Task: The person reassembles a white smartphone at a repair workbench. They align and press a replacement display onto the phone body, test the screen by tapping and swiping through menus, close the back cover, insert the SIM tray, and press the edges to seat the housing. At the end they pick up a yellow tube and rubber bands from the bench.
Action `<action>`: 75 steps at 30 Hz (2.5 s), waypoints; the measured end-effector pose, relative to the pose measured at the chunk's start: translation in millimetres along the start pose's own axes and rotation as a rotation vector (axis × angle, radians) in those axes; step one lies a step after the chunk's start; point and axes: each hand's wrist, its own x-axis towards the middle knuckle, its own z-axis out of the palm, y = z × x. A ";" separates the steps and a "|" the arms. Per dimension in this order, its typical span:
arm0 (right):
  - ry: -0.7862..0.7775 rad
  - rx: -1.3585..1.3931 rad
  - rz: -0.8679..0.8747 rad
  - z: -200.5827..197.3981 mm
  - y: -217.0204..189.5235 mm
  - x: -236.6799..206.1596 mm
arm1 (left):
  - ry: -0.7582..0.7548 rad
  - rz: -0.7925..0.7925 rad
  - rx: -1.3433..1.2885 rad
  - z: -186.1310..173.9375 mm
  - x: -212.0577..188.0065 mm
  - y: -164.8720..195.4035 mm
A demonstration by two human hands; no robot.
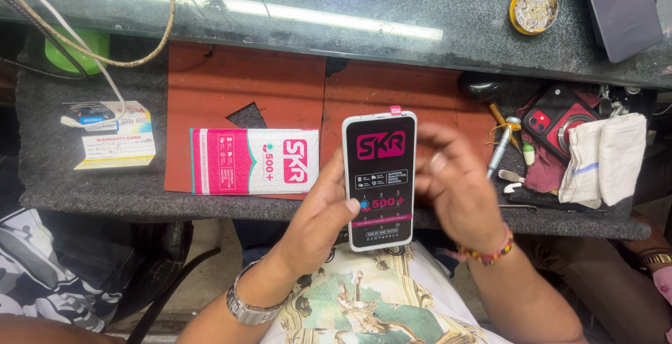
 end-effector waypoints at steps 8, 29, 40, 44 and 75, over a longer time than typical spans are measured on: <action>-0.089 -0.030 0.266 15.5 23.8 -19.7 | 0.014 0.001 0.019 3.1 1.0 -7.8; -0.185 -0.209 0.283 10.8 20.3 -20.2 | 0.022 0.005 -0.029 -0.3 -1.2 -9.0; -0.045 -0.156 0.197 9.1 36.8 -18.7 | 0.005 0.010 -0.027 4.9 -6.3 -12.2; -0.081 -0.053 0.217 10.5 32.6 -20.3 | 0.032 0.020 0.010 5.7 -5.3 -12.5; -0.348 0.004 0.288 10.8 10.3 -20.6 | 0.039 0.072 -0.010 1.6 -3.0 1.4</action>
